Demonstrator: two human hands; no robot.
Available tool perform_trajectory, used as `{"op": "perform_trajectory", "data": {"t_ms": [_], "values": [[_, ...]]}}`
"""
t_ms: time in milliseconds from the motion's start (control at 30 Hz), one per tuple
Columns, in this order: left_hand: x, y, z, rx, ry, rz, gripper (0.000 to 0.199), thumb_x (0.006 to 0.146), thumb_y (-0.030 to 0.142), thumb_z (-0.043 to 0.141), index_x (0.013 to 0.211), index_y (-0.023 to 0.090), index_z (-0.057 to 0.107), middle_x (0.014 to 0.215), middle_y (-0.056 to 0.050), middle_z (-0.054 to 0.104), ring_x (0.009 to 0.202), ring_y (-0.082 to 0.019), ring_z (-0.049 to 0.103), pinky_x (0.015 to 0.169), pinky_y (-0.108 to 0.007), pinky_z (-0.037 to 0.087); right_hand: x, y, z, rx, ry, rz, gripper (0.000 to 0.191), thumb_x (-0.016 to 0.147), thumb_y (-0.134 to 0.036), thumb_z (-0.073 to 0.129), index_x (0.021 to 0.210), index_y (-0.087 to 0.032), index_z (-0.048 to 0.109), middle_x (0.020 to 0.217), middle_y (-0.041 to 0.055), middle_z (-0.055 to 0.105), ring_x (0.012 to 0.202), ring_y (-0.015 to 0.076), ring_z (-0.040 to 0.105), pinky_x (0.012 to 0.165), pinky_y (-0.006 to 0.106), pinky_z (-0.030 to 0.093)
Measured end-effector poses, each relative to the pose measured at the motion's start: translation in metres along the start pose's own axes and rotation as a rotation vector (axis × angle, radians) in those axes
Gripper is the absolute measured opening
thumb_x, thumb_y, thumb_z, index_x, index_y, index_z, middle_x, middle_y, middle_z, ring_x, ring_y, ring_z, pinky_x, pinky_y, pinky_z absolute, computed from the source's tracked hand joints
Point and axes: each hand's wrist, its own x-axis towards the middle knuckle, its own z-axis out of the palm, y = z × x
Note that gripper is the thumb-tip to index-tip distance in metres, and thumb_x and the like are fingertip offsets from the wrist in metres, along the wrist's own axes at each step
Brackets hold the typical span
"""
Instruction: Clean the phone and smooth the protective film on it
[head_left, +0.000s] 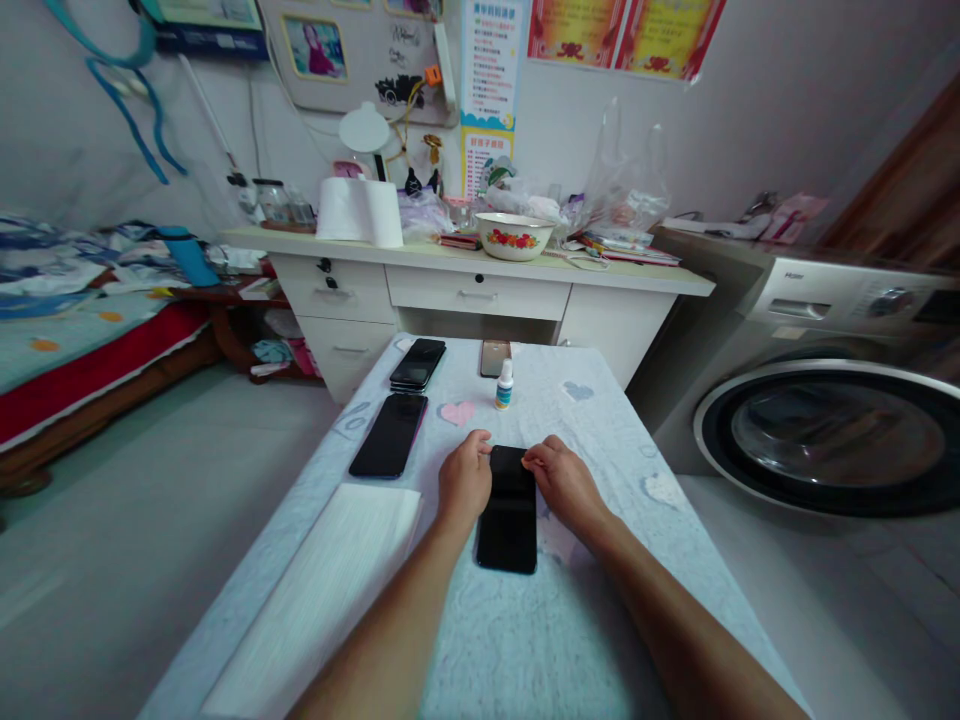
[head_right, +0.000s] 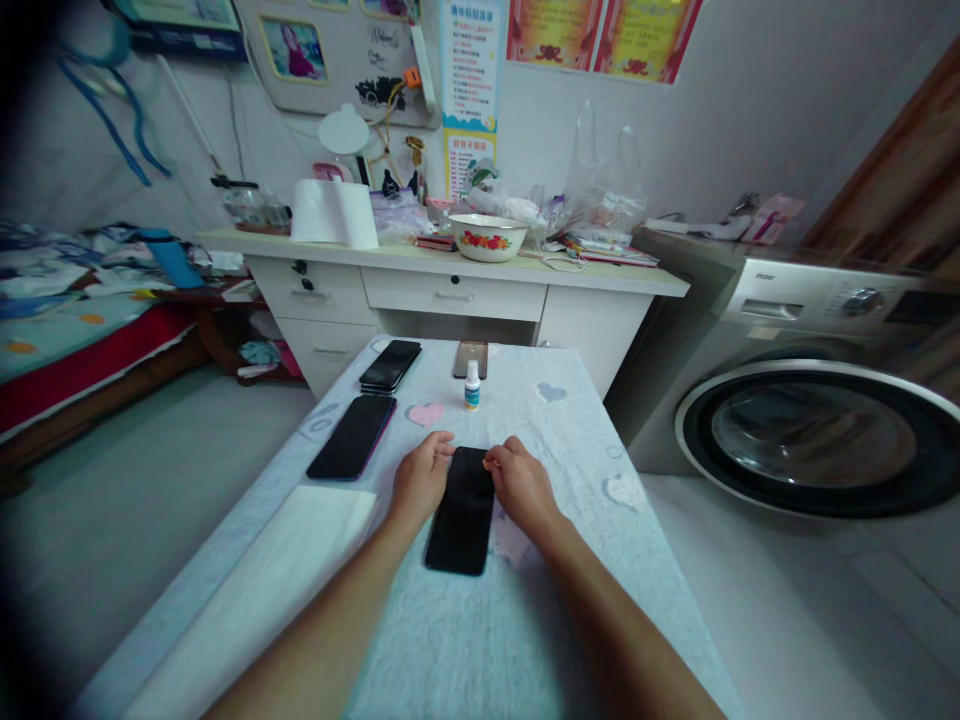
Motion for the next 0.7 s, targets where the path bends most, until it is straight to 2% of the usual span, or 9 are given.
{"op": "perform_trajectory", "data": {"t_ms": [167,300,400,533,700], "values": [[-0.02,0.013,-0.01,0.037,-0.127,-0.02,0.047,0.081,0.004,0.035,0.127,0.013,0.041,0.116,-0.014,0.063,0.102,-0.018,0.061,0.089,-0.028,0.043,0.015,-0.009,-0.003,-0.091,-0.073,-0.019,0.018,0.091,-0.021,0.047,0.095,-0.02,0.065,0.096,0.0045,0.057,0.082,0.013,0.057,0.073,0.022,0.038],[-0.049,0.02,-0.024,0.203,-0.238,0.034,0.061,0.082,0.014,0.042,0.14,0.009,0.023,0.123,-0.019,0.058,0.114,-0.026,0.055,0.093,-0.034,0.041,0.027,-0.02,-0.001,-0.126,-0.11,-0.04,0.019,0.09,-0.022,0.048,0.097,-0.02,0.065,0.097,0.0049,0.058,0.084,0.0137,0.058,0.073,0.023,0.038],[-0.07,0.022,-0.036,0.245,-0.311,0.098,0.072,0.08,0.021,0.046,0.144,0.012,0.016,0.13,-0.017,0.053,0.116,-0.028,0.052,0.097,-0.037,0.038,0.033,-0.027,0.003,-0.138,-0.115,-0.047,0.02,0.091,-0.024,0.048,0.097,-0.02,0.066,0.097,0.0051,0.058,0.085,0.0143,0.058,0.073,0.023,0.038],[-0.087,0.019,-0.048,0.256,-0.392,0.174,0.08,0.07,0.023,0.055,0.143,0.017,0.022,0.132,-0.014,0.051,0.121,-0.029,0.046,0.101,-0.039,0.035,0.037,-0.034,0.009,-0.148,-0.123,-0.054,0.02,0.091,-0.025,0.047,0.097,-0.021,0.066,0.097,0.0053,0.058,0.087,0.0146,0.057,0.073,0.023,0.038],[-0.087,0.016,-0.05,0.308,-0.412,0.207,0.08,0.063,0.019,0.06,0.139,0.016,0.032,0.127,-0.013,0.052,0.119,-0.029,0.045,0.1,-0.039,0.036,0.038,-0.034,0.01,-0.145,-0.127,-0.05,0.022,0.092,-0.026,0.046,0.098,-0.021,0.067,0.099,0.0052,0.058,0.088,0.0147,0.057,0.074,0.023,0.038]]}}
